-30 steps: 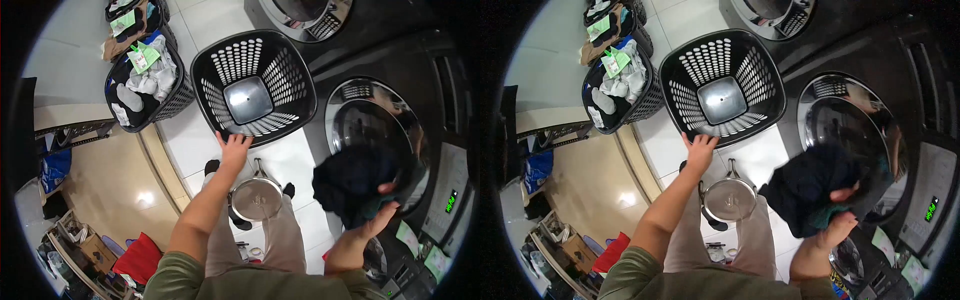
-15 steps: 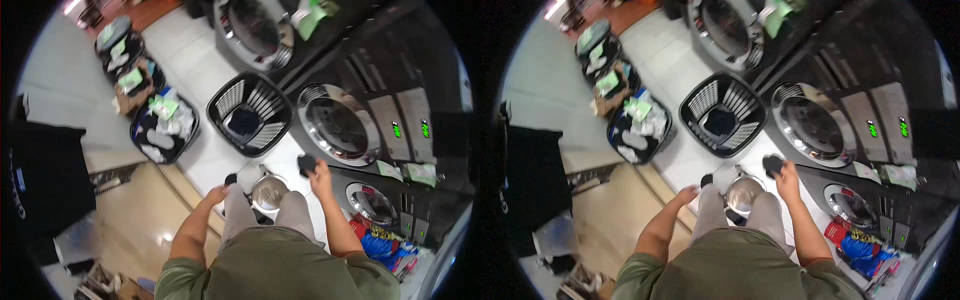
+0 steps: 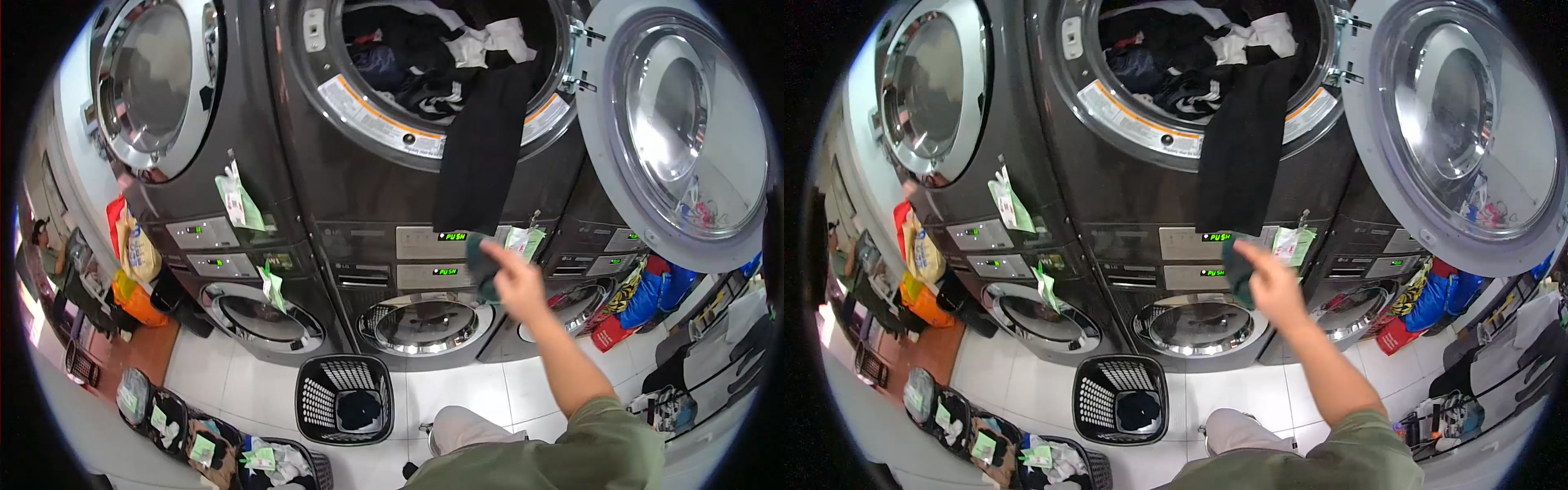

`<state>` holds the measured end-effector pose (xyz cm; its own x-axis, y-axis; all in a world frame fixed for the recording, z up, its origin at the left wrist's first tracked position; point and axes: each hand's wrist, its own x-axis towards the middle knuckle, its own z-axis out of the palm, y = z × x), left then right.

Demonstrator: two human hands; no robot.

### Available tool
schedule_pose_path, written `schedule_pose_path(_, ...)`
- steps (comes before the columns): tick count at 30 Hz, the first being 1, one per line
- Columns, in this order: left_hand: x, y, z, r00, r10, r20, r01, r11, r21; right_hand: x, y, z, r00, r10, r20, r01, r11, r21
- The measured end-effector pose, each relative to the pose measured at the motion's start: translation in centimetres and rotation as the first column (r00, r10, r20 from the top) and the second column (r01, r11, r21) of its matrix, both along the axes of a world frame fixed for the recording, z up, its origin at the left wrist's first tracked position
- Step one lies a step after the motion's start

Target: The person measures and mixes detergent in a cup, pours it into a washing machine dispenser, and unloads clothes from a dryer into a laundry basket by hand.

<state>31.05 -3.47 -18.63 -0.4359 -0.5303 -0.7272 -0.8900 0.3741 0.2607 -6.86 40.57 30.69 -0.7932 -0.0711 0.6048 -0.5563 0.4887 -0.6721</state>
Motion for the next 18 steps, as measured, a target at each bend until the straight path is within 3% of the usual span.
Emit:
schedule_pose_path(1,-3.7,0.1,0.1,0.997,-0.025,-0.07,0.023,0.999,-0.028,-0.9,1.5,3.5,0.927,-0.071,-0.368,0.139,0.977,0.161)
schedule_pose_path(2,-7.7,0.6,0.7,0.98,-0.052,-0.194,0.04,0.997,-0.063,-0.5,2.0,7.6,0.765,-0.136,-0.63,0.288,0.947,0.145)
schedule_pose_path(3,-12.4,1.3,1.2,0.927,-0.089,-0.365,0.058,0.994,-0.097,-0.1,2.2,10.5,0.636,-0.255,-0.728,0.344,0.939,-0.027)
schedule_pose_path(4,-17.3,3.9,5.6,0.718,-0.12,-0.685,0.082,0.993,-0.087,0.2,2.6,13.1,0.464,-0.342,-0.817,0.431,0.893,-0.129)
schedule_pose_path(5,-22.7,6.0,10.0,0.761,-0.129,-0.635,0.133,0.99,-0.043,0.4,2.8,15.4,0.222,-0.426,-0.877,0.526,0.81,-0.261)
schedule_pose_path(6,-27.4,7.9,12.0,0.668,-0.257,-0.698,0.21,0.965,-0.155,0.1,2.8,17.4,-0.036,-0.472,-0.881,0.576,0.71,-0.405)
schedule_pose_path(7,-31.5,10.1,13.4,0.564,-0.159,-0.811,0.236,0.971,-0.026,-0.8,2.8,19.3,-0.132,-0.464,-0.876,0.489,0.738,-0.464)
schedule_pose_path(8,-34.1,13.3,19.5,0.516,-0.181,-0.837,0.317,0.948,-0.01,-2.1,3.1,20.8,-0.194,-0.45,-0.872,0.433,0.758,-0.488)
schedule_pose_path(9,-36.5,16.0,21.0,0.471,-0.198,-0.86,0.352,0.936,-0.023,-4.5,3.3,22.4,-0.226,-0.41,-0.884,0.404,0.786,-0.468)
schedule_pose_path(11,-39.1,20.8,24.2,0.408,-0.223,-0.885,0.48,0.877,0.0,-11.4,4.0,26.6,-0.206,-0.303,-0.93,0.375,0.854,-0.361)
schedule_pose_path(12,-38.9,23.1,26.6,0.398,-0.227,-0.889,0.571,0.82,0.047,-15.1,3.9,29.8,-0.103,-0.228,-0.968,0.385,0.888,-0.25)
schedule_pose_path(13,-37.7,24.9,30.2,0.45,-0.335,-0.828,0.67,0.74,0.064,-18.4,3.5,33.2,0.157,-0.126,-0.98,0.36,0.931,-0.062)
schedule_pose_path(14,-36.5,25.9,34.0,0.476,-0.446,-0.758,0.756,0.648,0.093,-21.5,3.2,35.0,0.398,-0.156,-0.904,0.478,0.876,0.06)
schedule_pose_path(15,-35.4,26.3,35.3,0.373,-0.525,-0.765,0.845,0.534,0.045,-22.3,3.8,35.9,0.737,-0.199,-0.646,0.52,0.778,0.353)
schedule_pose_path(16,-34.3,26.2,36.0,0.278,-0.556,-0.783,0.888,0.459,-0.011,-23.1,4.5,36.8,0.896,-0.315,-0.311,0.442,0.597,0.669)
schedule_pose_path(17,-33.1,25.8,38.4,0.424,-0.522,-0.74,0.853,0.505,0.132,-22.6,4.5,36.4,0.888,-0.302,-0.347,0.457,0.658,0.599)
schedule_pose_path(18,-31.6,25.6,40.8,0.562,-0.475,-0.677,0.792,0.545,0.275,-21.9,4.4,35.1,0.881,-0.228,-0.414,0.41,0.804,0.43)
